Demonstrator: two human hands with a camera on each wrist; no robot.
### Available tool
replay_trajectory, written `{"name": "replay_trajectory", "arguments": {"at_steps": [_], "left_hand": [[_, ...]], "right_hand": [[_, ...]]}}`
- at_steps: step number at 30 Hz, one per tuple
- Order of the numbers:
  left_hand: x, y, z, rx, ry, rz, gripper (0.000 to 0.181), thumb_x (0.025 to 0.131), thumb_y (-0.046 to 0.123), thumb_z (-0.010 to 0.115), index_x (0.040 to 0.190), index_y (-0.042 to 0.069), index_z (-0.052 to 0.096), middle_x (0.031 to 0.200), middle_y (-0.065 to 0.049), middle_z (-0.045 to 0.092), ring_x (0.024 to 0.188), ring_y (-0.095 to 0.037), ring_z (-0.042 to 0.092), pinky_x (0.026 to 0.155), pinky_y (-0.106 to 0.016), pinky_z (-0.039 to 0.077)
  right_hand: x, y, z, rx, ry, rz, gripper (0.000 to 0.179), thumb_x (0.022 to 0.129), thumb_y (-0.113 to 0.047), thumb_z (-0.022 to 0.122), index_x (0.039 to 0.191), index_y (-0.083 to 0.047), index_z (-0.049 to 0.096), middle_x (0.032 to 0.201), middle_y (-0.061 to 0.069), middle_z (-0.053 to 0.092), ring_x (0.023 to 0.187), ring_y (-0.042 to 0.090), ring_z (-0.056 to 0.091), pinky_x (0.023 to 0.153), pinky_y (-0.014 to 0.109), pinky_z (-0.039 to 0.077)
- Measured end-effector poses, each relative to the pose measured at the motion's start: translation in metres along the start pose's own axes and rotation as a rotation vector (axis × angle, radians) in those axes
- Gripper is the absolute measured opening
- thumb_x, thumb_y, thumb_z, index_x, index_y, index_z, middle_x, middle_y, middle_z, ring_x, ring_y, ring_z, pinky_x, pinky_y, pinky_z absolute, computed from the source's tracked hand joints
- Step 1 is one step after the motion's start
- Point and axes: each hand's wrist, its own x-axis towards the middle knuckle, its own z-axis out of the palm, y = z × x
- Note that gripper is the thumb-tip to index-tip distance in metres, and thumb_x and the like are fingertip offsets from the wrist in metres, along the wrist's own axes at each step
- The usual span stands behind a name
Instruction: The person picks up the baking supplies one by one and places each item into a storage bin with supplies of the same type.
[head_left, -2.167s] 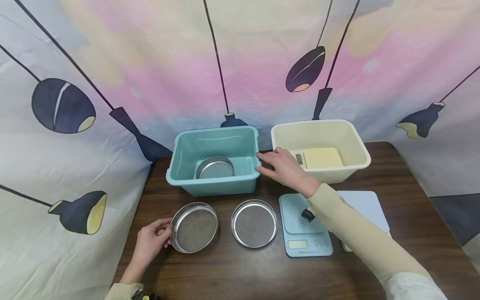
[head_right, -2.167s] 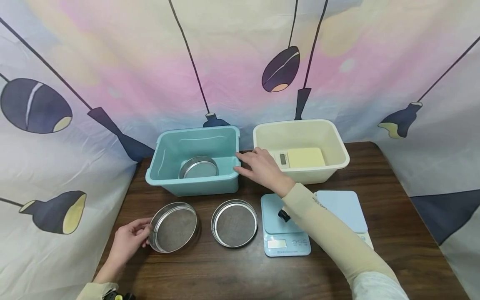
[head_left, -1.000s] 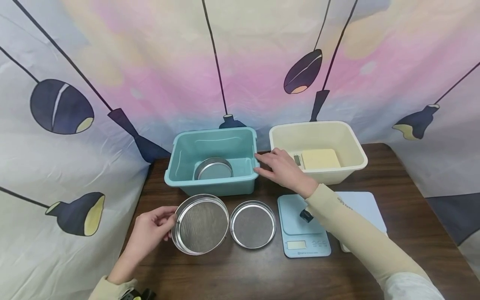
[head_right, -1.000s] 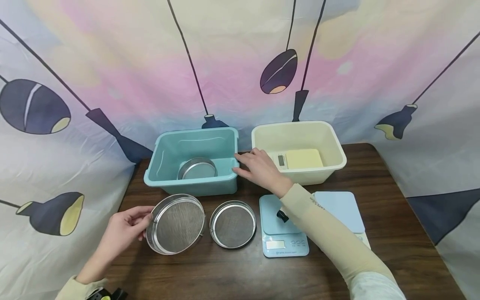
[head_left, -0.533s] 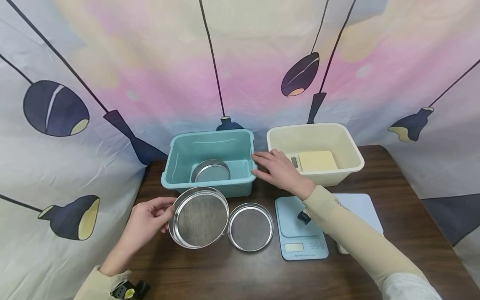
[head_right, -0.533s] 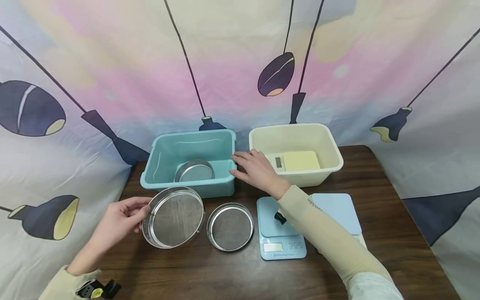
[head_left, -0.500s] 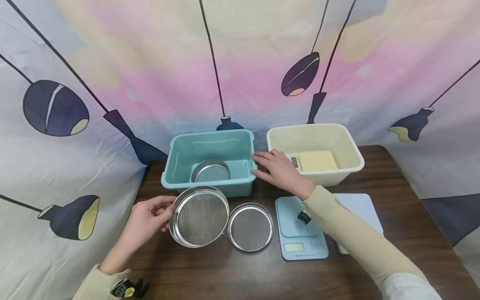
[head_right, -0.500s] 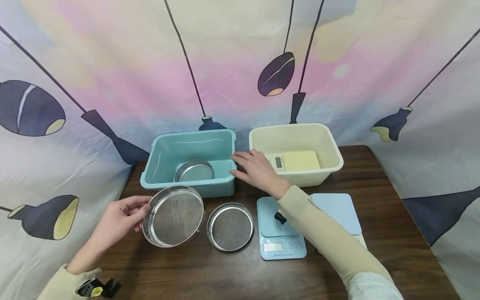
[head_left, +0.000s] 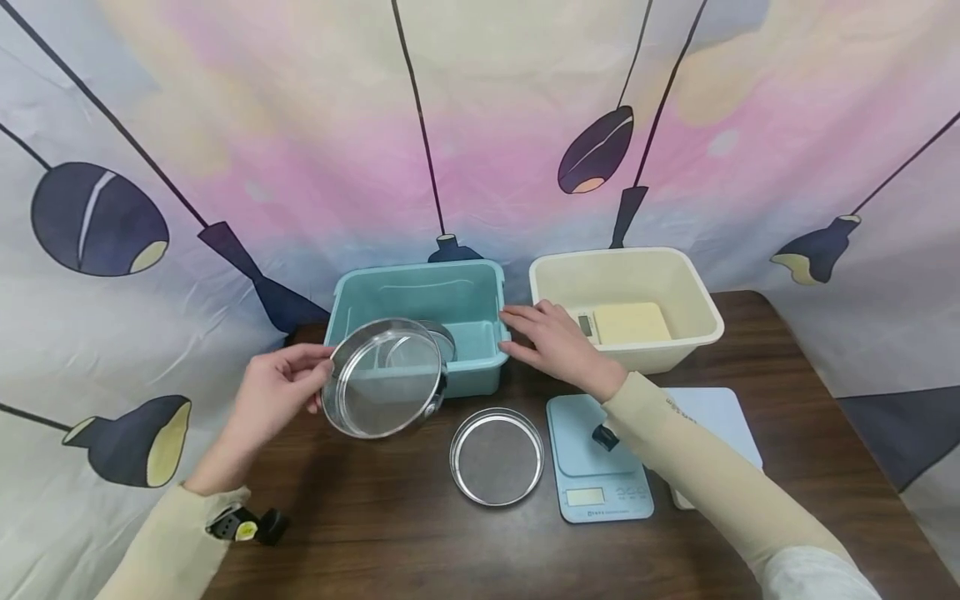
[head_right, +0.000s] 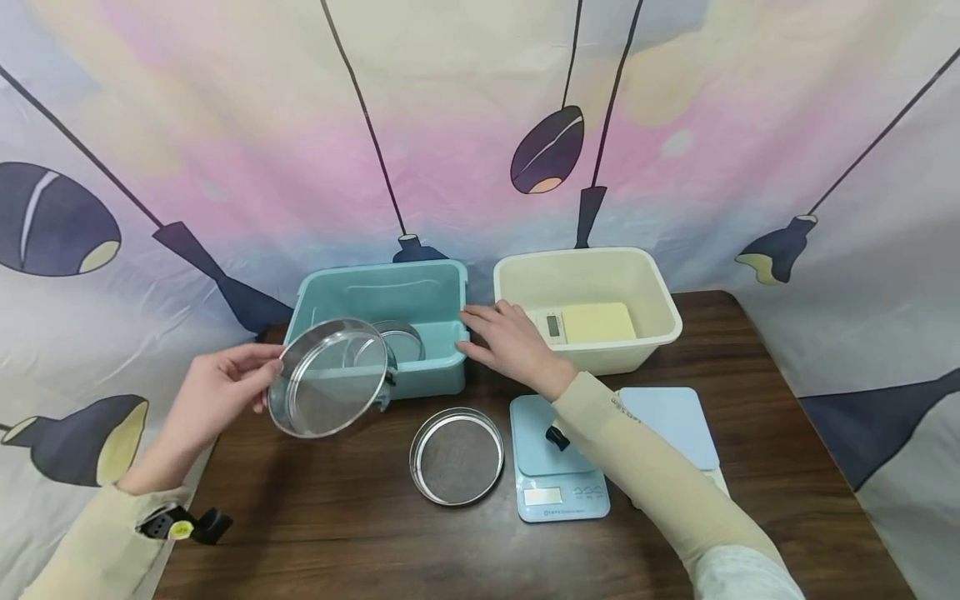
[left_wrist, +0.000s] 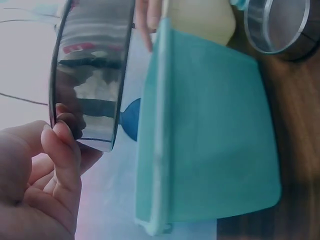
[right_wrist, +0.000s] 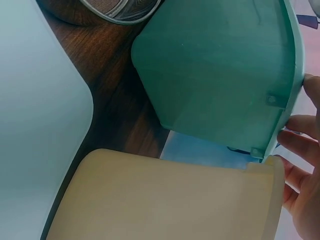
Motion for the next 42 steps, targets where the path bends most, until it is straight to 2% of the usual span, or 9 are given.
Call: {"name": "replay_trajectory", "arguments": {"at_steps": [4,13,19,26,34,42], "left_hand": [[0.018,0.005,-0.013,0.028,-0.009,-0.017,0.029,0.101,0.007,0.064,0.122,-0.011,0.07,0.087,-0.003,0.076,0.05,-0.009,0.061,0.05,-0.025,0.054],[0.059,0.004,-0.035,-0.018,-0.07,-0.017,0.035,0.103,0.004,0.06,0.13,-0.018,0.062,0.086,0.014,0.074,0.053,-0.007,0.062,0.053,-0.022,0.055],[0.087,0.007,-0.039,0.035,-0.11,-0.044,0.037,0.105,0.01,0.06,0.132,-0.016,0.062,0.082,0.008,0.074,0.058,-0.005,0.064,0.058,-0.022,0.057],[0.117,0.007,-0.041,0.093,-0.14,-0.097,0.041,0.107,0.018,0.058,0.135,-0.012,0.061,0.088,0.003,0.073,0.064,-0.008,0.063,0.062,-0.022,0.057],[0.146,-0.005,-0.036,0.155,-0.202,-0.118,0.043,0.108,0.017,0.056,0.139,-0.013,0.058,0.088,-0.002,0.073,0.067,-0.007,0.063,0.066,-0.02,0.056],[0.161,-0.023,-0.028,0.154,-0.269,-0.129,0.041,0.108,0.014,0.054,0.138,-0.014,0.057,0.083,-0.001,0.072,0.065,-0.009,0.062,0.067,-0.021,0.056]], "right_hand": [[0.0,-0.001,0.0,-0.002,-0.004,0.004,0.058,0.103,-0.042,0.065,0.148,-0.005,0.059,0.149,0.015,0.058,0.105,0.03,0.055,0.086,0.044,0.046],[-0.001,-0.002,-0.001,0.008,-0.017,0.013,0.059,0.103,-0.042,0.065,0.149,-0.005,0.058,0.15,0.015,0.058,0.105,0.03,0.054,0.086,0.044,0.046],[-0.001,-0.002,-0.002,0.006,-0.014,0.014,0.059,0.103,-0.042,0.065,0.148,-0.005,0.059,0.149,0.015,0.058,0.106,0.03,0.055,0.087,0.044,0.046],[-0.001,-0.004,-0.003,0.013,-0.017,0.015,0.058,0.103,-0.041,0.065,0.148,-0.004,0.059,0.149,0.016,0.058,0.109,0.032,0.056,0.088,0.046,0.047],[-0.002,-0.003,-0.002,0.005,-0.017,0.022,0.058,0.103,-0.041,0.065,0.148,-0.005,0.058,0.149,0.015,0.059,0.107,0.03,0.055,0.088,0.044,0.047],[-0.001,-0.003,-0.001,0.007,0.002,0.009,0.057,0.103,-0.04,0.065,0.147,-0.004,0.06,0.148,0.015,0.06,0.104,0.03,0.055,0.085,0.043,0.046]]}}
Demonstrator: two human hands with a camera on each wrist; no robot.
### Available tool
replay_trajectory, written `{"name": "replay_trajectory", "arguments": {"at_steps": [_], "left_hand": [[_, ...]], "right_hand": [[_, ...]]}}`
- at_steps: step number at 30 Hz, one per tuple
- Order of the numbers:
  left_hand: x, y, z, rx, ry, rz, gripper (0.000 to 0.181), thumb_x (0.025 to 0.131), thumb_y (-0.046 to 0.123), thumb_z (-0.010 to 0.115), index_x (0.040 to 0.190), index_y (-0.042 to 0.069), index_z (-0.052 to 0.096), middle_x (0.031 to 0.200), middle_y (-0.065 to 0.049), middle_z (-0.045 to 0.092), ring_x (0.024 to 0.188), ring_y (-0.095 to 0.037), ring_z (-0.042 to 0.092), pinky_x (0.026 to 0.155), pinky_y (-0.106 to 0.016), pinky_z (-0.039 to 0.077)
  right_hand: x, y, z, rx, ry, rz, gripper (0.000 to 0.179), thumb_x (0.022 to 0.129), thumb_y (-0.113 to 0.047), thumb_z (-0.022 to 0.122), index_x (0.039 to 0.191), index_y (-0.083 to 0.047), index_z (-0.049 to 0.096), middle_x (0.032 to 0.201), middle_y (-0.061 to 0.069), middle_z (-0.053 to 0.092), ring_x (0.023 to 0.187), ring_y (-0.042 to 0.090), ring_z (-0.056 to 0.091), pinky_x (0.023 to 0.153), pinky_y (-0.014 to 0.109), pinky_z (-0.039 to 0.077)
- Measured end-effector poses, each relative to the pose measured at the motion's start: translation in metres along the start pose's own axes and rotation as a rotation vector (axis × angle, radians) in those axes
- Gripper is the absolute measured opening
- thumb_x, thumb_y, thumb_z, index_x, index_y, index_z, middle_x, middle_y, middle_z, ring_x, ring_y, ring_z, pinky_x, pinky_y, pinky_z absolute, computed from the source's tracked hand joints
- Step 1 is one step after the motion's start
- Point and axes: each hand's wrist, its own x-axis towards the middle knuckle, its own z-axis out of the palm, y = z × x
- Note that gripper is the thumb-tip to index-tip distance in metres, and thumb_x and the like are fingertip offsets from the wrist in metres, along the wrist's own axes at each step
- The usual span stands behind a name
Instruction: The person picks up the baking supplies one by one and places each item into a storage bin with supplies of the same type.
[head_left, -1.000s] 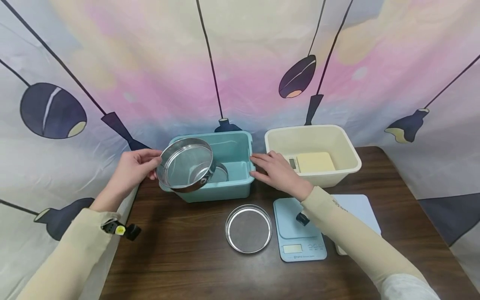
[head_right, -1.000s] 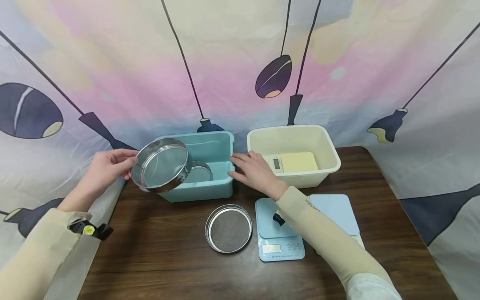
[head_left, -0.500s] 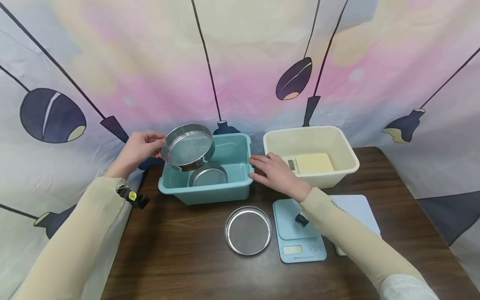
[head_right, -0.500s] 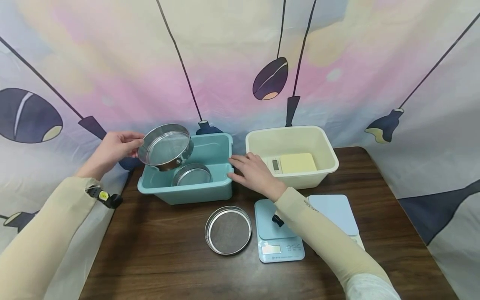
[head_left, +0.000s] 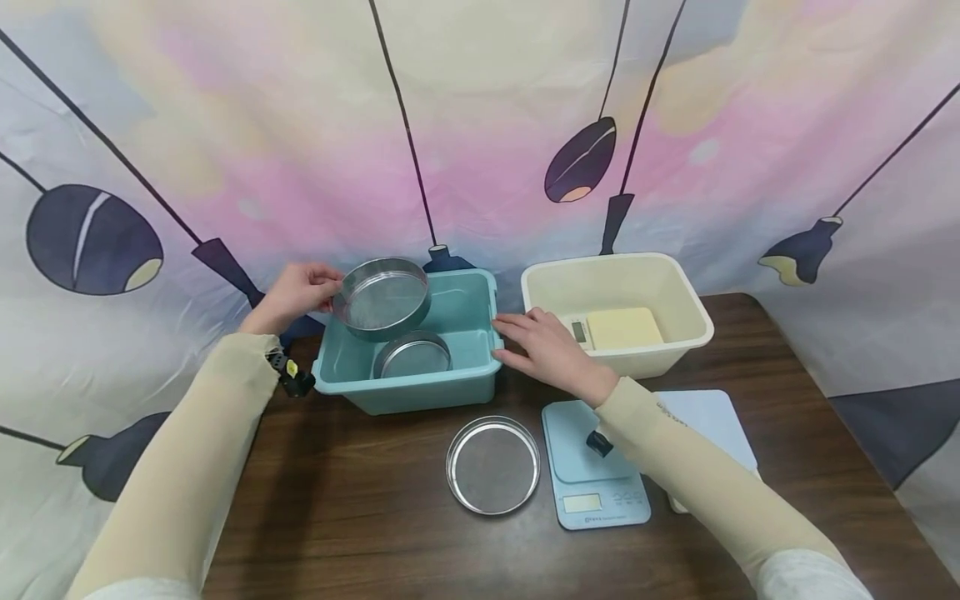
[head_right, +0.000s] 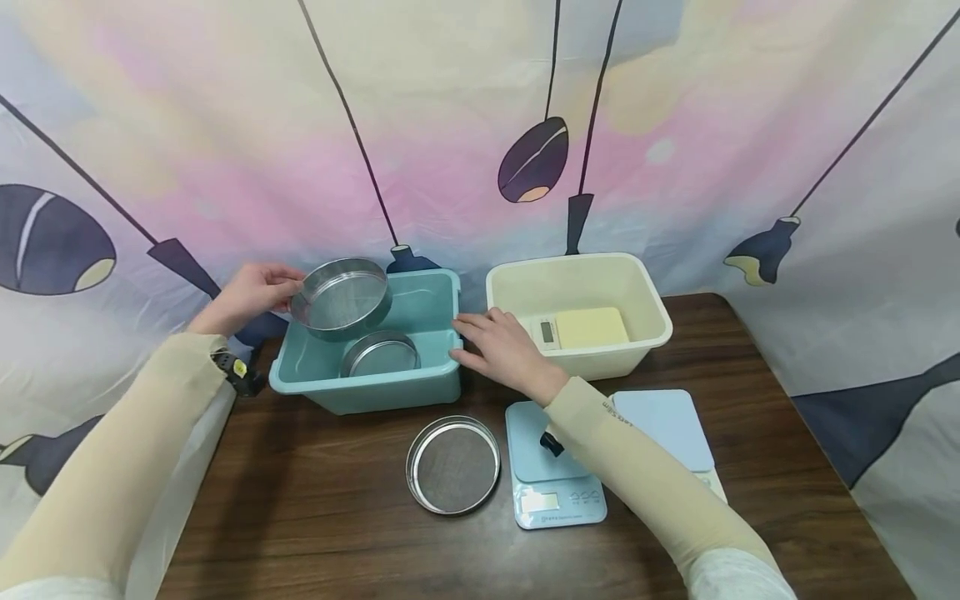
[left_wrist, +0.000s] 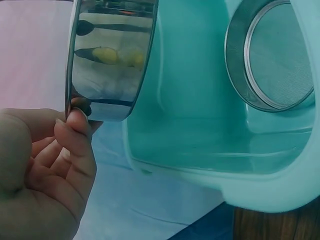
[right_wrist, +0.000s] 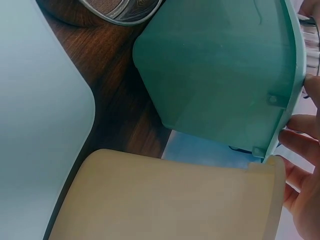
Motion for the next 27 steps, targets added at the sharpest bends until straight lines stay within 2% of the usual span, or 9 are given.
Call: {"name": "replay_trajectory", "arguments": {"at_steps": [6,10,12,14,16,19,22,27], "left_hand": [[0.007,-0.014,0.005,-0.01,-0.029,-0.02,0.04,0.109,0.013,0.053,0.138,-0.014,0.057,0.085,-0.001,0.072,0.066,-0.012,0.062,0.067,-0.025,0.057],[0.007,-0.017,0.008,-0.026,-0.045,-0.038,0.042,0.109,0.015,0.053,0.141,-0.012,0.055,0.08,0.002,0.068,0.068,-0.012,0.06,0.069,-0.026,0.057],[0.007,-0.018,0.008,-0.018,-0.052,-0.037,0.043,0.109,0.017,0.053,0.142,-0.011,0.055,0.08,0.0,0.067,0.068,-0.013,0.059,0.07,-0.027,0.057],[0.007,-0.018,0.008,-0.001,-0.064,-0.031,0.043,0.11,0.018,0.052,0.143,-0.01,0.055,0.089,-0.008,0.071,0.071,-0.014,0.061,0.072,-0.029,0.056],[0.008,-0.018,0.008,0.023,-0.084,-0.024,0.043,0.11,0.017,0.052,0.143,-0.01,0.055,0.104,-0.021,0.072,0.073,-0.013,0.062,0.074,-0.031,0.057],[0.01,-0.016,0.01,0.049,-0.117,-0.015,0.042,0.111,0.015,0.05,0.143,-0.013,0.054,0.125,-0.03,0.067,0.076,-0.011,0.065,0.076,-0.032,0.058],[0.014,-0.016,0.013,0.07,-0.143,-0.008,0.041,0.11,0.011,0.05,0.141,-0.016,0.054,0.121,-0.033,0.068,0.072,-0.012,0.065,0.072,-0.03,0.058],[0.02,-0.012,0.015,0.118,-0.166,-0.006,0.039,0.108,0.01,0.054,0.138,-0.015,0.057,0.112,-0.031,0.07,0.068,-0.013,0.064,0.068,-0.03,0.057]], "right_hand": [[0.001,0.0,0.001,0.007,0.008,-0.004,0.057,0.103,-0.04,0.065,0.147,-0.004,0.06,0.149,0.014,0.059,0.103,0.029,0.055,0.085,0.042,0.046],[0.001,0.0,0.002,0.017,0.004,0.005,0.057,0.104,-0.04,0.064,0.147,-0.004,0.059,0.149,0.014,0.059,0.104,0.029,0.055,0.085,0.042,0.046],[0.001,0.001,0.003,0.015,0.001,0.007,0.057,0.104,-0.041,0.064,0.148,-0.005,0.059,0.149,0.014,0.059,0.105,0.029,0.055,0.086,0.042,0.046],[0.001,0.001,0.004,0.012,0.003,0.006,0.057,0.104,-0.04,0.063,0.148,-0.005,0.059,0.149,0.014,0.059,0.104,0.029,0.054,0.086,0.042,0.046],[0.0,0.002,0.005,0.012,0.006,0.006,0.057,0.104,-0.04,0.063,0.148,-0.005,0.059,0.149,0.014,0.059,0.104,0.029,0.054,0.085,0.042,0.046],[0.0,0.002,0.005,0.018,0.01,0.011,0.056,0.104,-0.04,0.064,0.147,-0.005,0.059,0.149,0.014,0.059,0.103,0.029,0.054,0.085,0.042,0.046],[0.0,0.002,0.005,0.018,0.006,0.015,0.056,0.104,-0.041,0.063,0.148,-0.005,0.059,0.15,0.014,0.058,0.103,0.028,0.054,0.085,0.042,0.046],[0.0,0.003,0.005,0.013,0.003,0.017,0.057,0.105,-0.041,0.063,0.149,-0.006,0.058,0.15,0.013,0.058,0.104,0.028,0.054,0.085,0.042,0.046]]}}
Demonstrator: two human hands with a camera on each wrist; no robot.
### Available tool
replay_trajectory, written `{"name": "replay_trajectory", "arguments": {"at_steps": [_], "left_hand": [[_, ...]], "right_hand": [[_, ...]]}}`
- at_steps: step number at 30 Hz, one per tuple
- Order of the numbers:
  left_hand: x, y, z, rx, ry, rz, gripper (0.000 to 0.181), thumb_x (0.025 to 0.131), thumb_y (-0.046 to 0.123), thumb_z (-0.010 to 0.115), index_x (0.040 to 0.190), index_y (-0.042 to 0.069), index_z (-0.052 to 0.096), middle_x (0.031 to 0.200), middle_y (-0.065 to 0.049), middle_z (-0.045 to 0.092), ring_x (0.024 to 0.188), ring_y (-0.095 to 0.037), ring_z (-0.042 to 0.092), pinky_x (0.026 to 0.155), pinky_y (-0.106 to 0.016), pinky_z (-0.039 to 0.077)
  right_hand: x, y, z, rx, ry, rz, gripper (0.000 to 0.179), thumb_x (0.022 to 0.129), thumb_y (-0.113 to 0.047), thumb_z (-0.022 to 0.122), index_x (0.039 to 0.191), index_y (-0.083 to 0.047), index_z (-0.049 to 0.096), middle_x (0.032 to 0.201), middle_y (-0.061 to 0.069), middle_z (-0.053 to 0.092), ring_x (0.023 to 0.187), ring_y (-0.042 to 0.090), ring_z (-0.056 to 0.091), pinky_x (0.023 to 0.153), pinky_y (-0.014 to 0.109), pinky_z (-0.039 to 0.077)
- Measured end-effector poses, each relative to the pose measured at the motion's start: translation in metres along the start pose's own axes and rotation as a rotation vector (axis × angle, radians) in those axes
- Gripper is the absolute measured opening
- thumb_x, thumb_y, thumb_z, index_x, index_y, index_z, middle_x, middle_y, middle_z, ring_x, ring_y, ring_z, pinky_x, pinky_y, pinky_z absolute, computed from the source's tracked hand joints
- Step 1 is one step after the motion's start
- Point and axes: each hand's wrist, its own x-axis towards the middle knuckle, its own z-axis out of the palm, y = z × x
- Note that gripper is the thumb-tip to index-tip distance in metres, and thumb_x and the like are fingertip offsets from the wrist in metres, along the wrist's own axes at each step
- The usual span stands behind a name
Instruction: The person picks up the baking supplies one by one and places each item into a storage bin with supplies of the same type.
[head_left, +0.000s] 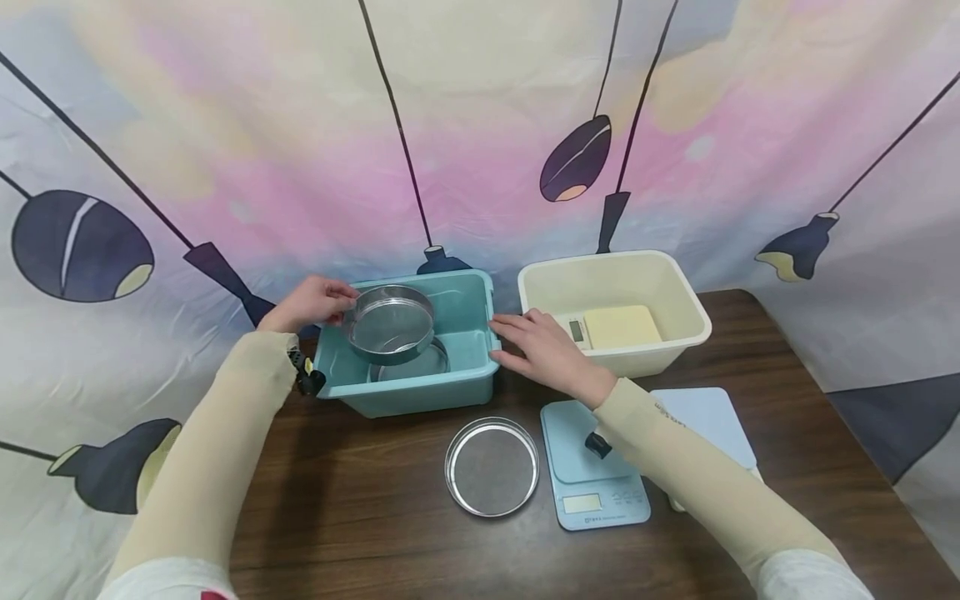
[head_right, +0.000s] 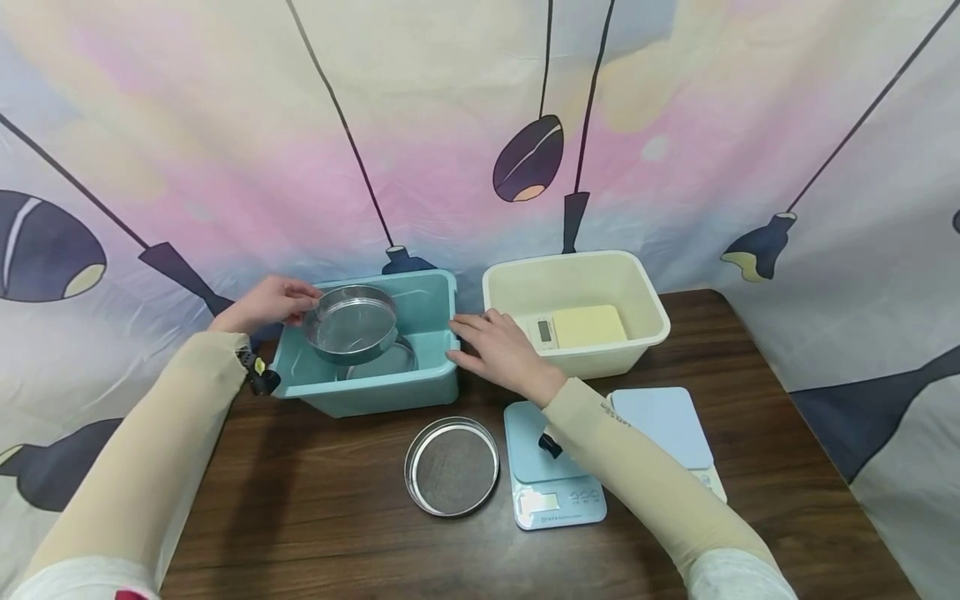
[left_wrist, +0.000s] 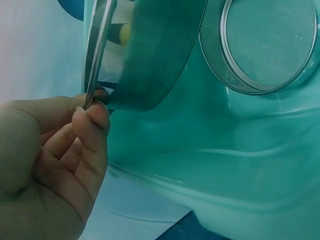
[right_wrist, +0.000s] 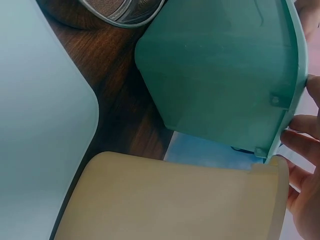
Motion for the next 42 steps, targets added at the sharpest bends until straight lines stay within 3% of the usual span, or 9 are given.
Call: {"name": "replay_trajectory", "arguments": {"at_steps": [13,22,30,37,42], "left_hand": [[0.005,0.006,0.012,0.142,-0.067,-0.027,0.031,0.104,0.004,0.059,0.128,-0.016,0.065,0.094,-0.027,0.072,0.063,-0.02,0.066,0.066,-0.037,0.058],[0.005,0.009,0.022,0.162,-0.097,-0.056,0.03,0.105,0.003,0.059,0.128,-0.014,0.066,0.111,-0.032,0.07,0.066,-0.024,0.068,0.072,-0.044,0.062],[0.002,0.017,0.024,0.134,-0.114,-0.038,0.033,0.106,0.005,0.058,0.131,-0.014,0.064,0.12,-0.033,0.068,0.072,-0.027,0.073,0.07,-0.041,0.059],[0.003,0.021,0.02,0.149,-0.048,-0.01,0.029,0.104,0.005,0.061,0.124,-0.015,0.067,0.111,-0.032,0.071,0.079,-0.032,0.075,0.071,-0.041,0.062],[0.001,0.019,0.015,0.082,-0.039,0.008,0.038,0.106,0.012,0.061,0.132,-0.015,0.062,0.118,-0.035,0.068,0.089,-0.037,0.074,0.079,-0.045,0.063]], "right_hand": [[0.0,-0.005,-0.002,0.009,0.0,-0.008,0.057,0.104,-0.041,0.063,0.149,-0.006,0.058,0.151,0.013,0.058,0.105,0.028,0.055,0.087,0.042,0.046],[0.0,-0.006,-0.002,0.015,-0.015,0.0,0.057,0.105,-0.041,0.062,0.15,-0.006,0.057,0.152,0.013,0.057,0.107,0.028,0.054,0.087,0.042,0.046],[0.001,-0.006,-0.002,0.012,-0.008,-0.007,0.057,0.105,-0.041,0.062,0.15,-0.006,0.057,0.152,0.013,0.057,0.105,0.027,0.055,0.086,0.041,0.046],[0.001,-0.003,-0.002,0.008,0.005,-0.011,0.056,0.105,-0.04,0.062,0.149,-0.005,0.058,0.151,0.013,0.058,0.105,0.028,0.055,0.087,0.042,0.047],[0.0,-0.003,-0.004,0.017,-0.002,-0.005,0.056,0.105,-0.039,0.062,0.148,-0.004,0.058,0.151,0.015,0.057,0.107,0.03,0.056,0.089,0.044,0.047]]}}
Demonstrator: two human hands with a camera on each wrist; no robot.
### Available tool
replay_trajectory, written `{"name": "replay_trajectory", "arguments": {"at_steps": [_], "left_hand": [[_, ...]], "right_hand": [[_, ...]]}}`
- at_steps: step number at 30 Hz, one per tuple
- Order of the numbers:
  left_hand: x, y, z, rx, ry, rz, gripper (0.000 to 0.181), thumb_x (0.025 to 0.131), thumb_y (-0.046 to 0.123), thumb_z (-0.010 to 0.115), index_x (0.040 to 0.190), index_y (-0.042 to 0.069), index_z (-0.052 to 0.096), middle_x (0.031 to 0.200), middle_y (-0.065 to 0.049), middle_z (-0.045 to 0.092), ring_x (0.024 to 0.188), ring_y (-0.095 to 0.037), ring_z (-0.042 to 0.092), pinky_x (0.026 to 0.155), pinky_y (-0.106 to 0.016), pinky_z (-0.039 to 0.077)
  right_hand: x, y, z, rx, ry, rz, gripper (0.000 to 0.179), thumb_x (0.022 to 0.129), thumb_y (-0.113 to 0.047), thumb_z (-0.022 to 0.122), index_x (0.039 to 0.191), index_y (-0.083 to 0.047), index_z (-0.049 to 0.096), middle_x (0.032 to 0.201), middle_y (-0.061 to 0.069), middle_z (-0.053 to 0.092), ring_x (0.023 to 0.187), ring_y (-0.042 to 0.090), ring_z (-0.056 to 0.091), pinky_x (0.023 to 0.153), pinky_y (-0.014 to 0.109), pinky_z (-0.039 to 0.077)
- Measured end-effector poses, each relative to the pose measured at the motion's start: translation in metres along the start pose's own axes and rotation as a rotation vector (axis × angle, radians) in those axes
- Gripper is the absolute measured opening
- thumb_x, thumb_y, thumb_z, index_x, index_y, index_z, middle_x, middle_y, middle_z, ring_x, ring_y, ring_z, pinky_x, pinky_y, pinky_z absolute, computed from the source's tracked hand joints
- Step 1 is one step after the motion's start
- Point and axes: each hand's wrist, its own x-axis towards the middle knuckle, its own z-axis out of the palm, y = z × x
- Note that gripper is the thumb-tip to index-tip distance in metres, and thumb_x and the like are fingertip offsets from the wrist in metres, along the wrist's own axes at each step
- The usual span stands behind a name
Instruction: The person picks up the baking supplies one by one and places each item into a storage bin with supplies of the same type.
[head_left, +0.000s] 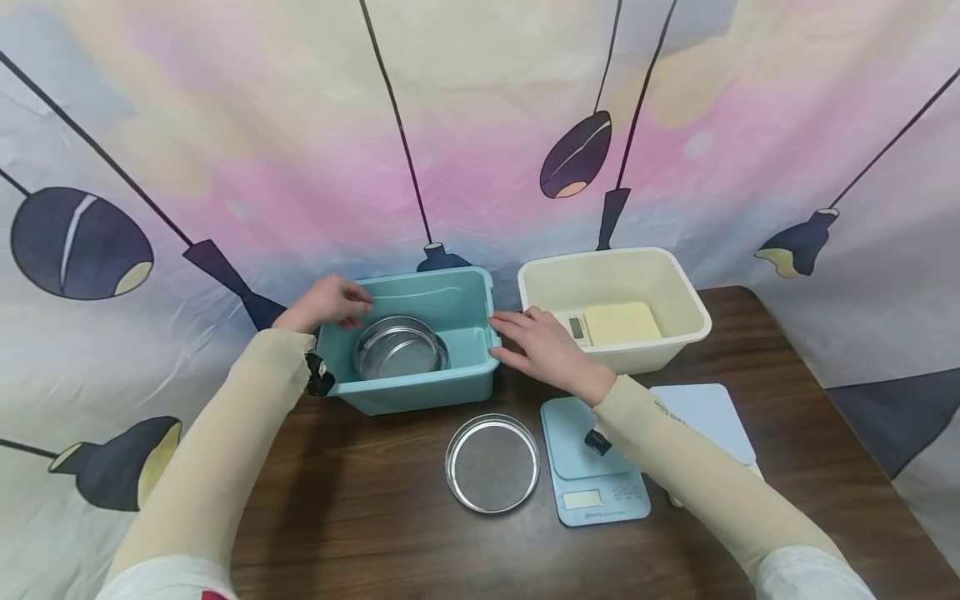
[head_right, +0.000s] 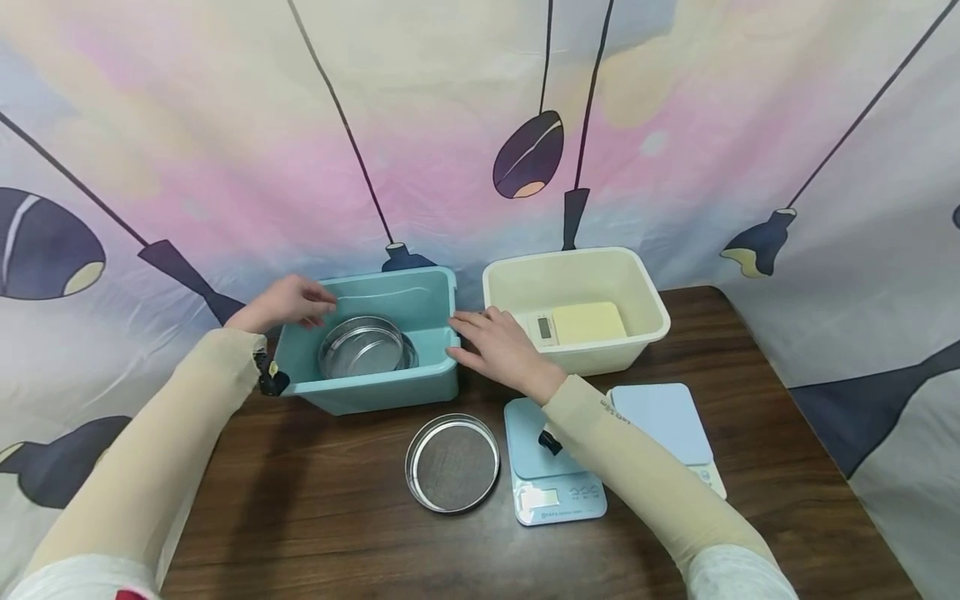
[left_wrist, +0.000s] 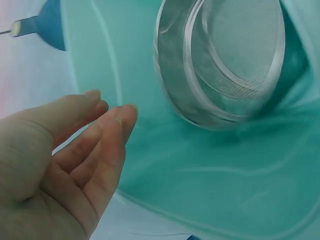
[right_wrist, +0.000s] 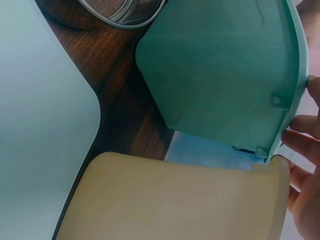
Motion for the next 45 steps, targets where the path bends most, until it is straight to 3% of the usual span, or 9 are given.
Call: {"name": "replay_trajectory", "arguments": {"at_steps": [4,13,22,27,32,40,45], "left_hand": [[-0.007,-0.003,-0.004,-0.062,0.013,0.016,0.043,0.107,0.016,0.06,0.137,-0.015,0.058,0.125,-0.037,0.064,0.097,-0.042,0.072,0.082,-0.047,0.062],[-0.028,0.002,-0.003,-0.093,0.039,0.051,0.046,0.106,0.023,0.063,0.14,-0.009,0.059,0.125,-0.031,0.068,0.102,-0.041,0.072,0.083,-0.047,0.062],[-0.054,0.024,0.009,-0.137,0.064,0.125,0.042,0.106,0.023,0.063,0.139,-0.003,0.062,0.117,-0.022,0.072,0.091,-0.026,0.075,0.081,-0.042,0.063],[-0.061,0.033,0.015,-0.152,0.064,0.153,0.041,0.105,0.02,0.065,0.139,-0.003,0.063,0.116,-0.024,0.072,0.086,-0.019,0.074,0.075,-0.032,0.063],[-0.065,0.036,0.02,-0.167,0.08,0.164,0.041,0.104,0.019,0.066,0.138,-0.002,0.063,0.118,-0.025,0.071,0.082,-0.013,0.073,0.073,-0.031,0.063],[-0.078,0.043,0.028,-0.183,0.085,0.199,0.037,0.103,0.017,0.068,0.136,0.0,0.065,0.118,-0.022,0.07,0.077,-0.014,0.072,0.071,-0.033,0.062],[-0.088,0.05,0.036,-0.202,0.087,0.219,0.035,0.103,0.016,0.069,0.134,0.001,0.067,0.118,-0.02,0.07,0.074,-0.023,0.072,0.069,-0.034,0.062]], "right_hand": [[0.0,-0.001,-0.001,-0.003,-0.004,0.003,0.056,0.105,-0.039,0.062,0.149,-0.004,0.058,0.151,0.015,0.057,0.108,0.03,0.056,0.09,0.044,0.047],[0.0,0.001,0.001,-0.007,-0.002,0.003,0.057,0.105,-0.04,0.062,0.149,-0.005,0.057,0.151,0.015,0.057,0.108,0.03,0.055,0.089,0.044,0.047],[0.0,0.001,0.003,-0.016,0.004,0.0,0.057,0.105,-0.04,0.063,0.149,-0.004,0.058,0.15,0.015,0.058,0.109,0.031,0.055,0.09,0.045,0.047],[0.001,0.001,0.002,-0.012,0.0,0.008,0.058,0.104,-0.04,0.064,0.148,-0.004,0.058,0.151,0.015,0.057,0.11,0.031,0.055,0.09,0.045,0.047],[0.001,0.0,0.002,-0.003,-0.009,0.014,0.057,0.105,-0.04,0.063,0.149,-0.004,0.058,0.151,0.015,0.057,0.111,0.031,0.055,0.091,0.045,0.047],[0.0,0.001,0.003,-0.003,-0.005,0.01,0.056,0.105,-0.04,0.063,0.149,-0.005,0.058,0.15,0.015,0.058,0.11,0.031,0.056,0.091,0.046,0.047],[0.0,0.001,0.002,-0.002,0.0,0.005,0.057,0.104,-0.04,0.064,0.148,-0.004,0.058,0.15,0.015,0.058,0.111,0.032,0.056,0.092,0.046,0.047]]}}
